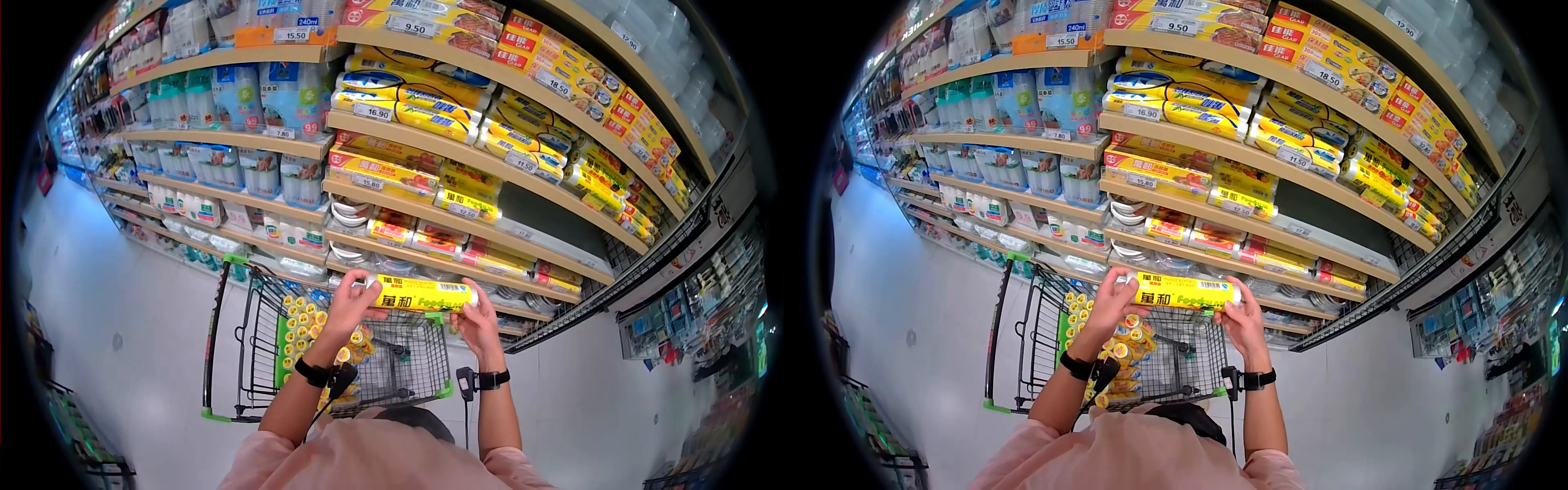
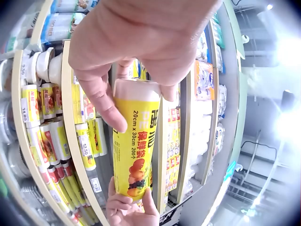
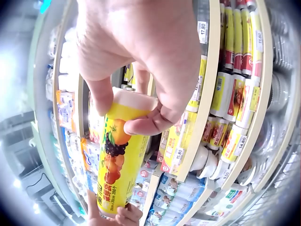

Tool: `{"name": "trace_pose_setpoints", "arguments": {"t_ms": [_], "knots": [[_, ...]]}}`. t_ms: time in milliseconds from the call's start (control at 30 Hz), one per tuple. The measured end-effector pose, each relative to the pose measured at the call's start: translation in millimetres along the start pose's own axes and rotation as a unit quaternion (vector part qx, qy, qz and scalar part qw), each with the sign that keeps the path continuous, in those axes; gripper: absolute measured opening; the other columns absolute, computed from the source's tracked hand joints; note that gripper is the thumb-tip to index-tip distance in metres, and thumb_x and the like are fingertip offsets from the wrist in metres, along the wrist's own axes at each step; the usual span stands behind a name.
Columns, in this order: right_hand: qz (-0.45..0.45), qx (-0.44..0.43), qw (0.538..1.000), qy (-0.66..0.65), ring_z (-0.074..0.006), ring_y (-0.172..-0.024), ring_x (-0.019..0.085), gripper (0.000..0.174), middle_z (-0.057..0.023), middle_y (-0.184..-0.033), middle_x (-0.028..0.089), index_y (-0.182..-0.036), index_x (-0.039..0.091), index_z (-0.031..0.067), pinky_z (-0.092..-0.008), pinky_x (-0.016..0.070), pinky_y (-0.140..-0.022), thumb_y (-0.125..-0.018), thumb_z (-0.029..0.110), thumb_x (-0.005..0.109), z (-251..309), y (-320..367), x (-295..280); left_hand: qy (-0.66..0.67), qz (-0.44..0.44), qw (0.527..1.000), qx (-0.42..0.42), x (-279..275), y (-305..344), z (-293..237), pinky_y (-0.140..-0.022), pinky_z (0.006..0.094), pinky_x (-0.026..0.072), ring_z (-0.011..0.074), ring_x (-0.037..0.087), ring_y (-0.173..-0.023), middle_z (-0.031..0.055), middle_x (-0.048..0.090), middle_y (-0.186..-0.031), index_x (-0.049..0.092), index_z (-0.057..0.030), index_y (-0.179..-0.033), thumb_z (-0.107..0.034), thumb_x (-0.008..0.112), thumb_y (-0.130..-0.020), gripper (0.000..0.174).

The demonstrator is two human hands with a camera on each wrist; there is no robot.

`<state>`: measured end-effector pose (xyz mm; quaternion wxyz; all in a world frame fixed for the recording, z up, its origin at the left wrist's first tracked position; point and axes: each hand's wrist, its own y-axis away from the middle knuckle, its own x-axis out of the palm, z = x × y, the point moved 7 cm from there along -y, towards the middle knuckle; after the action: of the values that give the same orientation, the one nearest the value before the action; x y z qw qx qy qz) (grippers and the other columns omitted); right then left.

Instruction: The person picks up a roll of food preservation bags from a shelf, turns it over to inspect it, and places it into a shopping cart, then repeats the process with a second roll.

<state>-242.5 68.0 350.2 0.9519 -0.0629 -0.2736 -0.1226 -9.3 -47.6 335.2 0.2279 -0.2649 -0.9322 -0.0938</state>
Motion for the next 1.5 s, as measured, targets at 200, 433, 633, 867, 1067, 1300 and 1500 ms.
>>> {"name": "trace_pose_setpoints", "arguments": {"t_ms": [200, 433, 633, 867, 1067, 1300, 1500], "knots": [[-0.051, -0.020, 0.998, 0.041, -0.0147, -0.064, 0.060, 0.032, -0.0105, -0.090, 0.066, -0.123, 0.054, -0.0012, -0.0250, 0.0462, -0.057, -0.102, 0.023, 0.052, -5.0, -8.5, -20.0, -0.010, 0.067, 0.996, 0.064, 21.8, 12.0, -24.2, -0.079, 0.0349, 0.0619, 0.0263, 0.068, -0.100, 0.0158, 0.054, -0.125, 0.039, -0.0055, -0.137, 0.006, 0.069, -0.085, 0.061], [-0.018, 0.116, 0.993, 0.022, -0.0219, -0.070, 0.067, 0.060, -0.0209, -0.097, 0.069, -0.122, 0.053, -0.0024, -0.0296, 0.0532, -0.062, -0.105, 0.051, 0.033, -54.6, -4.6, -26.9, -0.026, 0.105, 0.987, 0.118, 65.2, 22.6, -41.4, -0.079, 0.0287, 0.0616, 0.0210, 0.066, -0.103, 0.0108, 0.051, -0.124, 0.042, -0.0043, -0.132, 0.010, 0.077, -0.075, 0.069], [0.011, 0.132, 0.990, -0.056, -0.0226, -0.075, 0.066, 0.065, -0.0185, -0.095, 0.068, -0.124, 0.053, -0.0002, -0.0321, 0.0533, -0.068, -0.104, 0.057, 0.029, -70.4, -6.5, -33.4, -0.052, 0.058, 0.979, 0.189, 84.0, 24.8, -37.8, -0.066, 0.0216, 0.0586, 0.0154, 0.067, -0.097, 0.0092, 0.053, -0.117, 0.042, -0.0030, -0.124, 0.002, 0.082, -0.074, 0.064], [0.081, 0.034, 0.996, -0.025, -0.0184, -0.077, 0.060, 0.035, -0.0099, -0.093, 0.065, -0.123, 0.052, -0.0014, -0.0313, 0.0478, -0.069, -0.100, 0.024, 0.057, -28.1, 1.5, -30.6, 0.085, -0.096, 0.990, 0.055, 18.3, -0.8, -7.4, -0.046, 0.0197, 0.0402, 0.0055, 0.051, -0.060, 0.0021, 0.057, -0.092, 0.046, -0.0059, -0.122, -0.027, 0.072, -0.090, 0.046], [0.056, -0.055, 0.994, 0.074, -0.0171, -0.082, 0.061, 0.048, -0.0139, -0.124, 0.059, -0.132, 0.049, 0.0004, -0.0309, 0.0514, -0.072, -0.090, 0.008, 0.070, 5.8, -1.8, 2.9, 0.264, -0.101, 0.952, -0.121, -12.1, -11.8, 59.2, -0.041, 0.0173, 0.0301, 0.0002, 0.038, -0.047, -0.0076, 0.051, -0.068, 0.055, -0.0169, -0.090, -0.050, 0.061, -0.094, 0.033], [0.115, -0.032, 0.982, 0.147, -0.0102, -0.090, 0.061, 0.063, -0.0118, -0.134, 0.053, -0.139, 0.046, -0.0021, -0.0244, 0.0531, -0.078, -0.083, -0.005, 0.073, 15.9, -0.9, 65.3, 0.382, -0.032, 0.889, -0.249, -5.1, -8.2, 115.8, -0.036, 0.0141, 0.0342, 0.0009, 0.038, -0.039, -0.0029, 0.055, -0.064, 0.060, -0.0089, -0.090, -0.051, 0.057, -0.095, 0.043], [0.140, -0.028, 0.975, 0.168, -0.0118, -0.092, 0.061, 0.067, -0.0127, -0.136, 0.051, -0.142, 0.043, -0.0005, -0.0254, 0.0539, -0.079, -0.083, -0.005, 0.073, 10.3, -3.0, 70.8, 0.391, -0.011, 0.878, -0.275, -4.8, -1.2, 124.6, -0.039, 0.0152, 0.0376, 0.0044, 0.043, -0.043, 0.0004, 0.057, -0.067, 0.062, -0.0062, -0.099, -0.054, 0.056, -0.094, 0.048]]}}
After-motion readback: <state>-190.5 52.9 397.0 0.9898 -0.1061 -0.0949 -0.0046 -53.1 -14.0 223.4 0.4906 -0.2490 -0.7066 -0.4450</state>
